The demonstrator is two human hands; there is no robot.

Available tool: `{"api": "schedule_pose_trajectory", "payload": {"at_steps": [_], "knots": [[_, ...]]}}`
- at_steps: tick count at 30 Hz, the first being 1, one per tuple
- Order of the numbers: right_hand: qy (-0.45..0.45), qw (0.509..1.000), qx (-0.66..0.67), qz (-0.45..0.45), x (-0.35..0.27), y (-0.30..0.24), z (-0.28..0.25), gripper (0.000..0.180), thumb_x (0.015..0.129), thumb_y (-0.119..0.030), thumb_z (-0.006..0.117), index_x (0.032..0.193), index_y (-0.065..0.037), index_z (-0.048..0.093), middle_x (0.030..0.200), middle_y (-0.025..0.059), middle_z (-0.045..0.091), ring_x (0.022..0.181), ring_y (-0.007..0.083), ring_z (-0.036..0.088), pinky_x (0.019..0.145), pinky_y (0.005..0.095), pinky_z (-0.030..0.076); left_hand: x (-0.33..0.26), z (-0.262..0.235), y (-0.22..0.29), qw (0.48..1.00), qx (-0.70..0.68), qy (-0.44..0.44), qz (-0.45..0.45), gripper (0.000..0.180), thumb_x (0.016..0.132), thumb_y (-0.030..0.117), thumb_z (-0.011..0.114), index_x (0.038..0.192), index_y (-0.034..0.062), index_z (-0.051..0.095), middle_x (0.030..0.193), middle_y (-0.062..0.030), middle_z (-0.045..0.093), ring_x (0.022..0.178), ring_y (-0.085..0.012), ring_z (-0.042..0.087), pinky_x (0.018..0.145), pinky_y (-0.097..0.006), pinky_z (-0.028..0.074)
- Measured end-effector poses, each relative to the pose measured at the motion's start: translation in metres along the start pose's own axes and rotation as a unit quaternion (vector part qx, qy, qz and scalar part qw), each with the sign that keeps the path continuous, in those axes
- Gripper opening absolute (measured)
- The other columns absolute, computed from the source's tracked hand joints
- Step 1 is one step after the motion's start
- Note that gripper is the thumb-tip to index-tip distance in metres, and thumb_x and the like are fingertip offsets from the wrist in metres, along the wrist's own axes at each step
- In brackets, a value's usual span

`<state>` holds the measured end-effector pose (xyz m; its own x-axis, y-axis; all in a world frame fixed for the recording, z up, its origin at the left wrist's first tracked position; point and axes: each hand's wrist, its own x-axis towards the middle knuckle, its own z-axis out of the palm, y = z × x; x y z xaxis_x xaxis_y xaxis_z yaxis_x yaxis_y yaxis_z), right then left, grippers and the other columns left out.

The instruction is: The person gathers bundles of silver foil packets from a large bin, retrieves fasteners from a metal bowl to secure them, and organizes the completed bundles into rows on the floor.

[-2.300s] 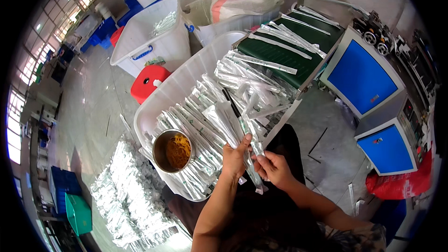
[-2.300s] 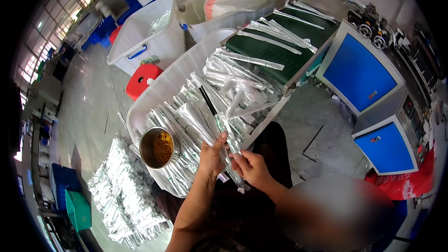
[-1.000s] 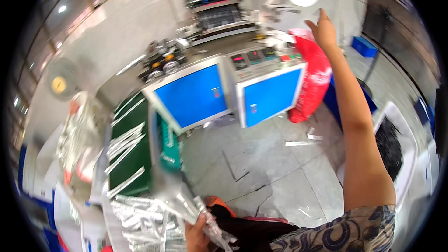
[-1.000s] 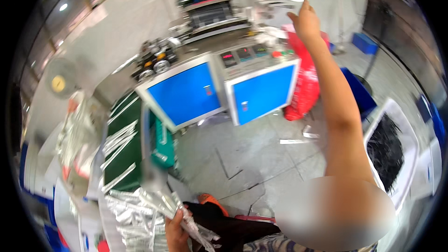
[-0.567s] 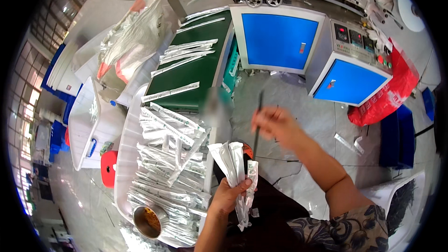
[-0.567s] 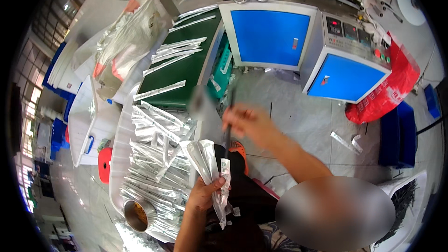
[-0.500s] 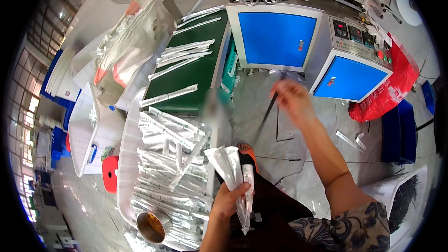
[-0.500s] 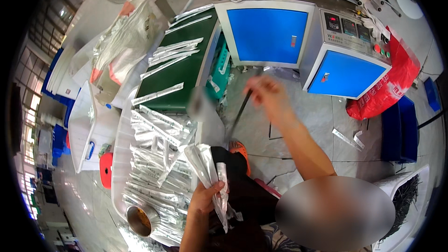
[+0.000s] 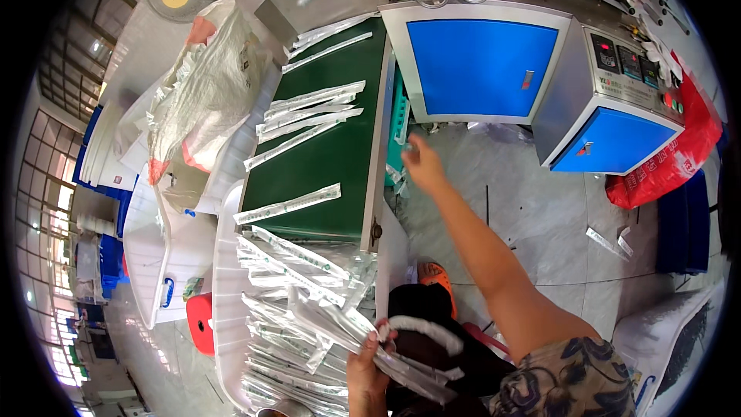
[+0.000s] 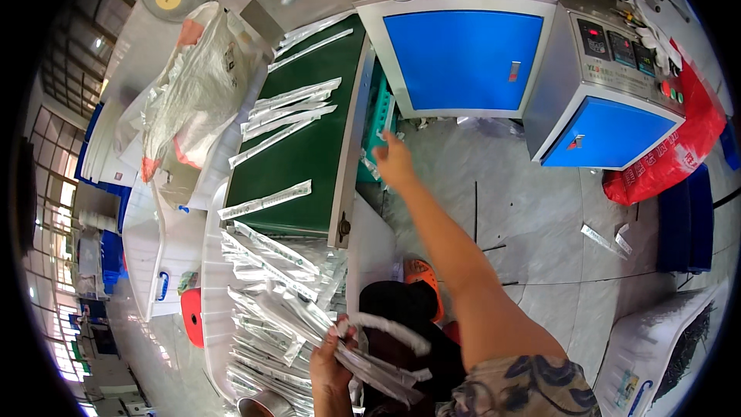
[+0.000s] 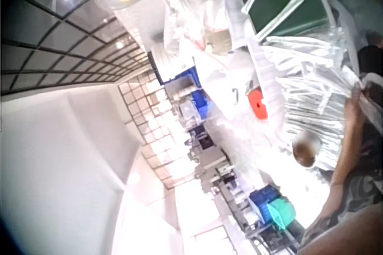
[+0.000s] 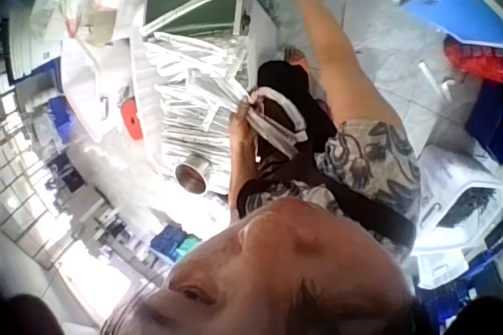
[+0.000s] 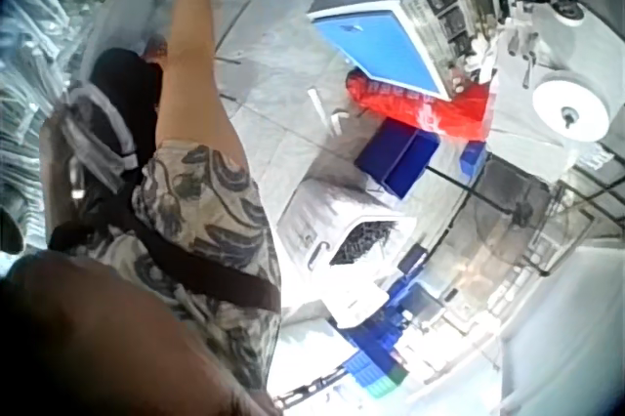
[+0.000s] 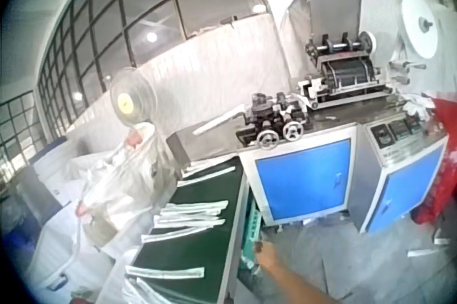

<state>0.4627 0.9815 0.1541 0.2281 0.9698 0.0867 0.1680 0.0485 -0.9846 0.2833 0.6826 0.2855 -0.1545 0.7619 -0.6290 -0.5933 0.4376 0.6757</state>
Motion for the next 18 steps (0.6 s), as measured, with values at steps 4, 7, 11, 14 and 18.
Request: {"api": "schedule_pose_trajectory", "payload": {"at_steps": [4,7,11,14,18], "knots": [[-0.394,0.879,0.255,0.089,-0.153,-0.081,-0.059,0.045,0.090,-0.026,0.043,0.129,-0.004,0.033,0.107,0.0100,0.052,0.085,0.0134,0.054,0.070,0.0267,0.046,0.029,0.037,0.024,0.991,0.041,0.003,0.124,0.035,0.071,0.004,0.065,0.103,-0.0047,0.053,0.092,-0.0116,0.059,0.078,-0.0176,0.057,0.064,-0.027,0.044],[-0.363,0.854,0.339,0.156,-0.202,-0.115,-0.076,0.040,0.092,-0.020,0.043,0.127,-0.002,0.037,0.103,0.0064,0.053,0.074,0.0099,0.055,0.066,0.0218,0.044,0.052,0.065,0.002,0.976,0.130,-0.010,0.177,0.016,0.071,-0.005,0.059,0.087,-0.0019,0.058,0.080,-0.0083,0.059,0.063,-0.0127,0.054,0.057,-0.024,0.044],[-0.255,0.915,0.266,0.166,-0.182,-0.122,-0.076,0.024,0.084,-0.011,0.056,0.104,0.000,0.058,0.073,-0.0005,0.058,0.067,0.0075,0.055,0.058,0.0202,0.043,0.056,0.090,0.001,0.981,0.142,-0.049,0.125,0.016,0.073,0.001,0.063,0.089,-0.0007,0.058,0.089,-0.0091,0.060,0.064,-0.0107,0.052,0.053,-0.022,0.041],[-0.126,0.928,0.178,0.302,-0.143,-0.083,-0.072,0.016,0.083,-0.012,0.057,0.094,-0.001,0.060,0.072,0.0002,0.059,0.064,0.0078,0.054,0.057,0.0202,0.042,0.050,0.104,0.021,0.985,0.126,-0.041,0.111,0.019,0.078,0.012,0.063,0.093,0.0009,0.059,0.081,-0.0047,0.057,0.062,-0.0081,0.047,0.050,-0.021,0.037],[0.138,0.977,0.160,0.026,-0.010,0.028,-0.024,0.017,0.085,-0.009,0.051,0.099,0.000,0.055,0.085,0.0038,0.058,0.076,0.0089,0.053,0.063,0.0249,0.046,0.001,0.044,0.033,0.988,0.058,-0.103,0.098,0.030,0.079,0.028,0.064,0.089,0.0009,0.057,0.064,-0.0034,0.049,0.051,-0.0115,0.039,0.046,-0.022,0.030]]}}
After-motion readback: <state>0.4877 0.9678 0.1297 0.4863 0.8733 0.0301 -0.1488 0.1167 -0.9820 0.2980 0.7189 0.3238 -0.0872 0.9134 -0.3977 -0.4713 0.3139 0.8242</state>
